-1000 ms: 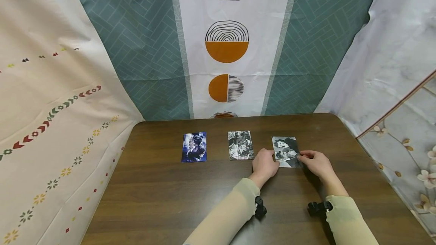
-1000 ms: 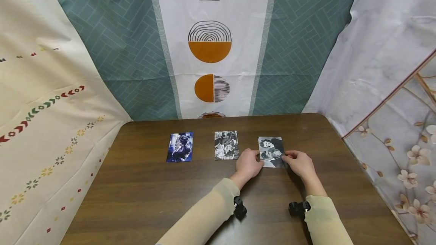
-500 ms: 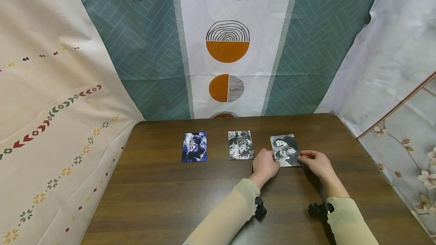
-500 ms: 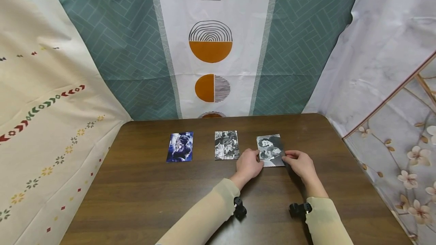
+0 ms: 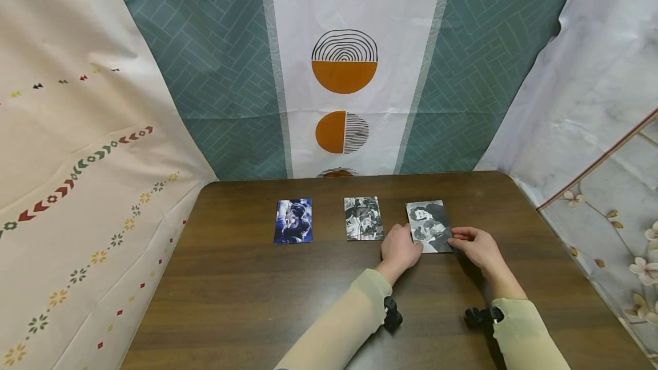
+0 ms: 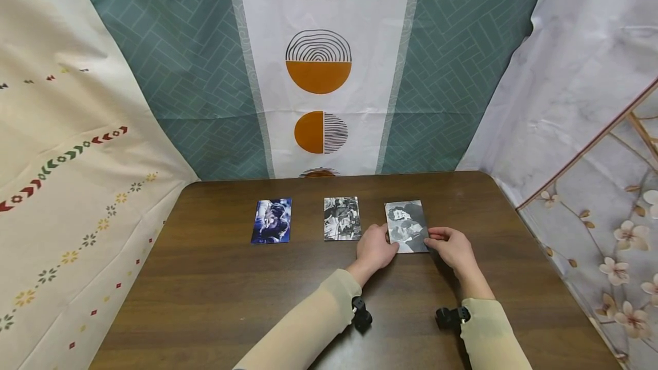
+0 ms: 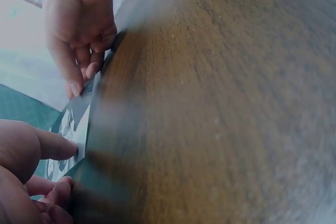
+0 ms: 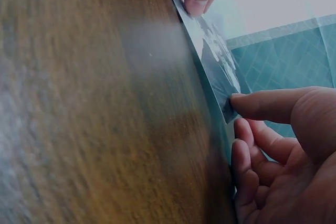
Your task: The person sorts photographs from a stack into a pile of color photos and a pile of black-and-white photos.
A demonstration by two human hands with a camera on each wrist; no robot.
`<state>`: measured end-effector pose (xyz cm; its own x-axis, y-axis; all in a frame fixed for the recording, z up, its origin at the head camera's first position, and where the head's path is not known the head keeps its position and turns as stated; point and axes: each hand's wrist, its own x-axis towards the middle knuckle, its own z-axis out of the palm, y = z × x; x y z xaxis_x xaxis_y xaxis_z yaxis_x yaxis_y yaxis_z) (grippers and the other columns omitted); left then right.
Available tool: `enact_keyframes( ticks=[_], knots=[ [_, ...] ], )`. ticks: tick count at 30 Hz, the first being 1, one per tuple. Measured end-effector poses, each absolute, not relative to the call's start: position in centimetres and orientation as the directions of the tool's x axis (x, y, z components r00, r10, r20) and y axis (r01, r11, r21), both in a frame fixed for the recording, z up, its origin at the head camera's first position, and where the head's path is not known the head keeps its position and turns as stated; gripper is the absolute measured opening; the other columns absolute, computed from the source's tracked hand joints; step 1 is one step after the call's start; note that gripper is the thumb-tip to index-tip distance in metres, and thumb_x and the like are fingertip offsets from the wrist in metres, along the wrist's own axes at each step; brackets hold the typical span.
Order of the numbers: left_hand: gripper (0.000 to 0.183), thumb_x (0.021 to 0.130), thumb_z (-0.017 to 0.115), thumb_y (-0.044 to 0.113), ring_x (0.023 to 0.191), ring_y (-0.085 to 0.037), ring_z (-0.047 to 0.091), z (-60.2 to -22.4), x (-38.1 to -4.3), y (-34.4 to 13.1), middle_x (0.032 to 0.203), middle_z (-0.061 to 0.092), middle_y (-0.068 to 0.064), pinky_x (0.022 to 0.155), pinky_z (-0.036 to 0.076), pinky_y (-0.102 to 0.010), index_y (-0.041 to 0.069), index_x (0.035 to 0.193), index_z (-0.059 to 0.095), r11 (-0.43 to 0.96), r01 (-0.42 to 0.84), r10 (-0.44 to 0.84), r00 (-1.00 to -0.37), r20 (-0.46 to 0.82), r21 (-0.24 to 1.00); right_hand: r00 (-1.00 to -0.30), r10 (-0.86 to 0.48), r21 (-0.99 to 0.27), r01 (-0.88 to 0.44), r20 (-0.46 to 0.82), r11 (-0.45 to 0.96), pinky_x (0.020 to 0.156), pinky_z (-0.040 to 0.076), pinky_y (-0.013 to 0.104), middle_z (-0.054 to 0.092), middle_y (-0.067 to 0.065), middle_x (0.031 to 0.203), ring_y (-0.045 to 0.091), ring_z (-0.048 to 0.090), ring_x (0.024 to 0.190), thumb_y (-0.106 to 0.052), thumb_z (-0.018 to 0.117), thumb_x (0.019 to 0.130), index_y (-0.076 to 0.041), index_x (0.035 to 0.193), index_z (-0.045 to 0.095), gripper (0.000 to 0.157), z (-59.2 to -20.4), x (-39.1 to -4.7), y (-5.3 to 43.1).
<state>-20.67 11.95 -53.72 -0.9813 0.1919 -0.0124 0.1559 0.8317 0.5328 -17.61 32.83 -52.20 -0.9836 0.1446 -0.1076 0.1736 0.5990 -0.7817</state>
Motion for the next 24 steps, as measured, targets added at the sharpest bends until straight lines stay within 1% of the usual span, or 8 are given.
enact_keyframes(
  ticks=[3,4,6,9,12,16,20,24],
  knots=[
    [0.048,0.096,0.074,0.032,0.099,-0.02,0.068,-53.7,-20.6,11.9,0.112,0.067,-0.004,0.076,0.056,-0.038,0.016,0.14,0.072,0.814,0.15,0.188,-0.982,-0.01,0.561,-0.983,0.147,-0.779,0.176,-0.108,0.603,0.076,0.047,0.019,0.074,0.02,0.116,0.011,0.061,0.096,-0.021,0.078,0.099,0.012,0.131,0.067,0.046,-52.2,-17.6,32.9],
    [0.048,0.096,0.074,0.032,0.096,-0.02,0.067,-53.6,-20.6,11.8,0.11,0.067,-0.004,0.074,0.055,-0.038,0.016,0.141,0.072,0.803,0.147,0.186,-0.982,-0.009,0.578,-0.983,0.148,-0.78,0.177,-0.109,0.601,0.077,0.047,0.019,0.075,0.02,0.116,0.011,0.062,0.095,-0.021,0.078,0.099,0.012,0.131,0.067,0.047,-52.2,-17.6,32.9],
    [0.048,0.095,0.074,0.029,0.087,-0.018,0.064,-53.5,-20.6,11.7,0.102,0.065,-0.002,0.068,0.052,-0.036,0.017,0.142,0.071,0.766,0.136,0.18,-0.984,-0.007,0.629,-0.982,0.147,-0.78,0.181,-0.114,0.599,0.077,0.047,0.02,0.075,0.019,0.116,0.011,0.062,0.095,-0.023,0.077,0.1,0.011,0.132,0.066,0.048,-52.1,-17.5,32.9],
    [0.047,0.095,0.074,0.023,0.071,-0.014,0.056,-53.3,-20.7,11.5,0.084,0.061,0.004,0.06,0.045,-0.033,0.017,0.141,0.072,0.696,0.109,0.165,-0.986,-0.011,0.71,-0.981,0.147,-0.785,0.188,-0.125,0.591,0.078,0.047,0.021,0.076,0.018,0.115,0.011,0.062,0.095,-0.026,0.076,0.101,0.011,0.134,0.065,0.05,-52.0,-17.5,33.0],
    [0.046,0.094,0.074,0.021,0.065,-0.009,0.053,-53.0,-20.7,11.0,0.074,0.058,0.011,0.059,0.044,-0.031,0.017,0.14,0.073,0.639,0.073,0.146,-0.989,-0.027,0.765,-0.982,0.14,-0.786,0.188,-0.13,0.589,0.078,0.047,0.022,0.076,0.015,0.113,0.012,0.062,0.096,-0.028,0.075,0.101,0.009,0.136,0.065,0.052,-52.0,-17.6,32.8],
    [0.046,0.092,0.077,0.021,0.068,-0.005,0.057,-52.7,-20.7,10.2,0.074,0.061,0.016,0.064,0.048,-0.03,0.018,0.138,0.075,0.594,0.037,0.12,-0.992,-0.043,0.804,-0.984,0.129,-0.785,0.173,-0.12,0.594,0.079,0.047,0.023,0.076,0.013,0.113,0.013,0.062,0.097,-0.029,0.075,0.102,0.007,0.136,0.066,0.051,-52.1,-17.7,32.3],
    [0.044,0.091,0.078,0.019,0.07,-0.005,0.058,-52.4,-20.8,9.3,0.075,0.063,0.016,0.066,0.05,-0.029,0.018,0.136,0.076,0.546,0.031,0.105,-0.994,-0.032,0.837,-0.987,0.113,-0.799,0.156,-0.111,0.581,0.079,0.047,0.023,0.077,0.016,0.115,0.014,0.062,0.1,-0.029,0.075,0.102,0.006,0.137,0.066,0.051,-52.0,-17.9,31.5],
    [0.043,0.093,0.078,0.015,0.068,-0.003,0.057,-52.3,-21.0,8.2,0.076,0.063,0.014,0.069,0.05,-0.028,0.015,0.135,0.076,0.444,0.024,0.089,-0.996,-0.018,0.896,-0.989,0.103,-0.813,0.145,-0.105,0.564,0.081,0.047,0.023,0.076,0.018,0.119,0.015,0.063,0.103,-0.028,0.075,0.102,0.005,0.139,0.065,0.051,-52.0,-18.2,30.3]
  ],
)
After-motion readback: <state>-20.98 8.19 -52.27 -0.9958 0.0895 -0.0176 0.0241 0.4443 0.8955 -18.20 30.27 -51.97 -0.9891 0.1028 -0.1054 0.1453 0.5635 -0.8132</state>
